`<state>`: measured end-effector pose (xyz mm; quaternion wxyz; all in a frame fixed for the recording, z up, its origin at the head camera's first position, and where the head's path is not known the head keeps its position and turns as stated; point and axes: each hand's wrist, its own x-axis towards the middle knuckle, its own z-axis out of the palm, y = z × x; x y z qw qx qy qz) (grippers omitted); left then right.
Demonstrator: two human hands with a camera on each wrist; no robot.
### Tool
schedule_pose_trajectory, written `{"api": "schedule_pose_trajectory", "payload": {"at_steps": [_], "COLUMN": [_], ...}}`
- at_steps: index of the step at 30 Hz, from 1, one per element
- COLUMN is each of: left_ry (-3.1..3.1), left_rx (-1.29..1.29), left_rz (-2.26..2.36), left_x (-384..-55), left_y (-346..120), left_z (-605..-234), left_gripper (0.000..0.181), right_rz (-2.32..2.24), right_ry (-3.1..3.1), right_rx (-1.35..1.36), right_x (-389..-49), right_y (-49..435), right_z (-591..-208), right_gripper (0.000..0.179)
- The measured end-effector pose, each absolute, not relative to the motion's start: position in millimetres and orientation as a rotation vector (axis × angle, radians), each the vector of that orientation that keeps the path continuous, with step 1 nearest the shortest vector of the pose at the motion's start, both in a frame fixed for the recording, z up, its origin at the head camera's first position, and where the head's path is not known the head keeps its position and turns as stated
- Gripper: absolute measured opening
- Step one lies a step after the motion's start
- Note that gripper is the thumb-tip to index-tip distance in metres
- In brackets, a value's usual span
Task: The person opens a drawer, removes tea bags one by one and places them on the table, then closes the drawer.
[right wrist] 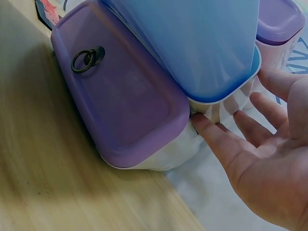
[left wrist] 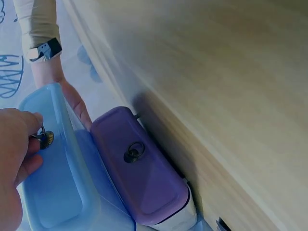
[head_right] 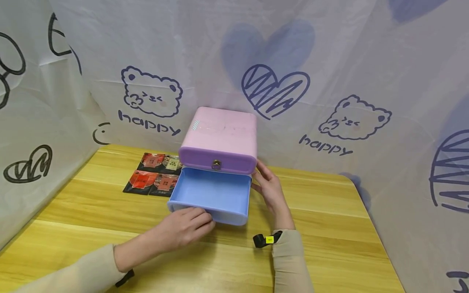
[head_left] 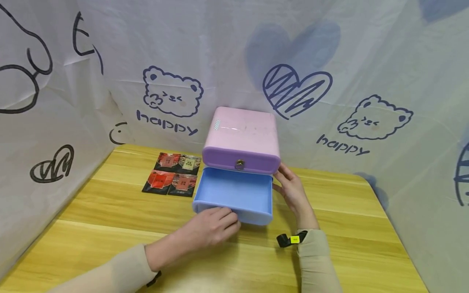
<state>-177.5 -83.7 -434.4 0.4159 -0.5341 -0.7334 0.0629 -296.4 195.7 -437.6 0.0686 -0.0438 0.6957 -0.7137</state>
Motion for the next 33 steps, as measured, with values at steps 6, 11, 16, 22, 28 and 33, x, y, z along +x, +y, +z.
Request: {"api": "schedule_pose_trajectory", "payload": {"at_steps": [6,11,16,22,28,33], "left_ry": [-1.857,-1.870,-1.911,-2.018,-2.064,-2.072], "left_rx": [-1.291,-1.274,-1.263,-1.248,-1.217,-1.187], "left_rz": [0.133,0.102,0.080,0.007,-0.062,-0.107], "left_x": [-184,-189,-194,-199,-205,-212], "left_y": [-83,-80,-77,-74,-69,-66], "left_z": [-431,-429,-429,-427,-425,-425], "left_gripper": [0.037,0.034,0.030,0.023,0.015,0.013], "right_rz": [-2.154,-2.164,-2.161,-2.170,-2.190,-2.210], "right_ry": [2.081,2.070,2.072,2.060,2.040,2.020], "right_rx": [-0.141,-0.143,-0.139,-0.129,-0.125,-0.127], "right_x": [-297,-297,-296,-297,-297,-297], "right_y": [194,195,195,195,196,195], "right_z": [-437,-437,-437,-437,-438,-438], "right_gripper": [0.058,0.057,0.056,0.056,0.056,0.056]}}
